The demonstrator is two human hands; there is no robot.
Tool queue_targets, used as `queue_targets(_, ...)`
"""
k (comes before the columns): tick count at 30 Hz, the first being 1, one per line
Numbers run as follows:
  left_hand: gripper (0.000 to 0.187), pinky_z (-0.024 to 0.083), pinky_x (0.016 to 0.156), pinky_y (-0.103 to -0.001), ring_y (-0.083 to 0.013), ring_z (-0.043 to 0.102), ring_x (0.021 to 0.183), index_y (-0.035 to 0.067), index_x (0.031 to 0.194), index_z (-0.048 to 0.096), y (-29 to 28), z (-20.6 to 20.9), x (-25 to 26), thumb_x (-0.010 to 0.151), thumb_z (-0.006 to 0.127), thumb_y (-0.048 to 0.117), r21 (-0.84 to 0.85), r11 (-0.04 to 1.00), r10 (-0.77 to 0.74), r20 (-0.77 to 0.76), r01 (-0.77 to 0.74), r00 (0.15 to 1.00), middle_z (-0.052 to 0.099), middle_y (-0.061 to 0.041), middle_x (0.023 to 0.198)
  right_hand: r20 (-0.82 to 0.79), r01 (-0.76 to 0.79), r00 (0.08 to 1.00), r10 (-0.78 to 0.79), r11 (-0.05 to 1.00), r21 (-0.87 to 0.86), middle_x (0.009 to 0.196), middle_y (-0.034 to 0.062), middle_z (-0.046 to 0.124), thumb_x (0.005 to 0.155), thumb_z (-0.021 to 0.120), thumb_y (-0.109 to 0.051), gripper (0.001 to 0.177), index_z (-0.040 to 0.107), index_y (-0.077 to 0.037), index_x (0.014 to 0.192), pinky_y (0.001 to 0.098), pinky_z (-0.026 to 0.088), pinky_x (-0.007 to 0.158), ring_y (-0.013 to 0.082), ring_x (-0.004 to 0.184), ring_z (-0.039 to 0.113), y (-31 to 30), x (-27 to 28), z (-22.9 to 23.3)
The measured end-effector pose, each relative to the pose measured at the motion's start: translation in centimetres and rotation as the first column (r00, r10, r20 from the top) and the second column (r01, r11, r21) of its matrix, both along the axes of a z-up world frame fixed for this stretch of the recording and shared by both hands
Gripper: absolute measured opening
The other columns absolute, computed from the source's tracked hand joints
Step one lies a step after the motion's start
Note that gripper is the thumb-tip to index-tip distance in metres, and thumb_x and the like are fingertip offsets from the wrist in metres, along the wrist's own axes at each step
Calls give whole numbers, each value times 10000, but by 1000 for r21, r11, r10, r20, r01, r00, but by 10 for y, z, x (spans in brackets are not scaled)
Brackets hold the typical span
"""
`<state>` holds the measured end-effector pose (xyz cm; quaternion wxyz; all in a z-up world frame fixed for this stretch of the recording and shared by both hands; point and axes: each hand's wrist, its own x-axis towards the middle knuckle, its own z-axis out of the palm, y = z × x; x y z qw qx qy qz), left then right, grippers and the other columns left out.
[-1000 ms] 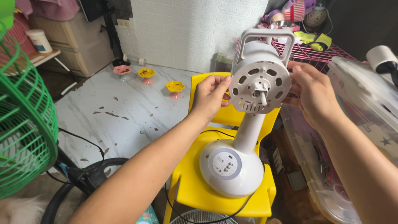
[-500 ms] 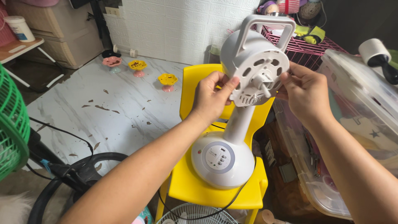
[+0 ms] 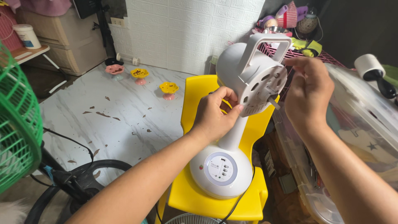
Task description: The person disassembles the rear housing and internal components of a white electric fan, wipes the parts with a wet wipe, and reassembles the fan. The person handles the fan housing, internal plastic parts, and a wet wipe during the process.
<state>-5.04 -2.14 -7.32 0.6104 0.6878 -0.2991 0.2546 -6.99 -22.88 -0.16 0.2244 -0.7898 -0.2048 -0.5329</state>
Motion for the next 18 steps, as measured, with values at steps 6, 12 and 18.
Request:
queue_targets(6,87,590,690,-284,-143,735,768,51,961,699,4,0,4,882,710,86,-43,999,-24,54,27,998,752,-49,869,-140,-88,989,40,929,-358,1252,215,599,874,843,-248,454,654,-50,1235,510,461,991,400,1180,565,22,1,29)
queue_targets(12,86,603,757,-301,-162,770,852,63,995,707,4,-5,20,934,682,119,-101,995,34,84,-26,996,772,-50,928,-100,-56,995,14,899,-434,1280,199,527,696,937,-522,955,472,10,1339,519,438,1024,397,1204,519,28,1,13)
queue_targets(18,1022,556,868,-415,-323,661,1055,-17,1354,365,-37,72,80,663,915,497,-395,918,20,110,25,994,593,-215,1174,-77,-8,997,-27,907,-422,1198,225,548,630,967,-555,982,501,45,1252,502,467,969,394,1130,542,24,6,32)
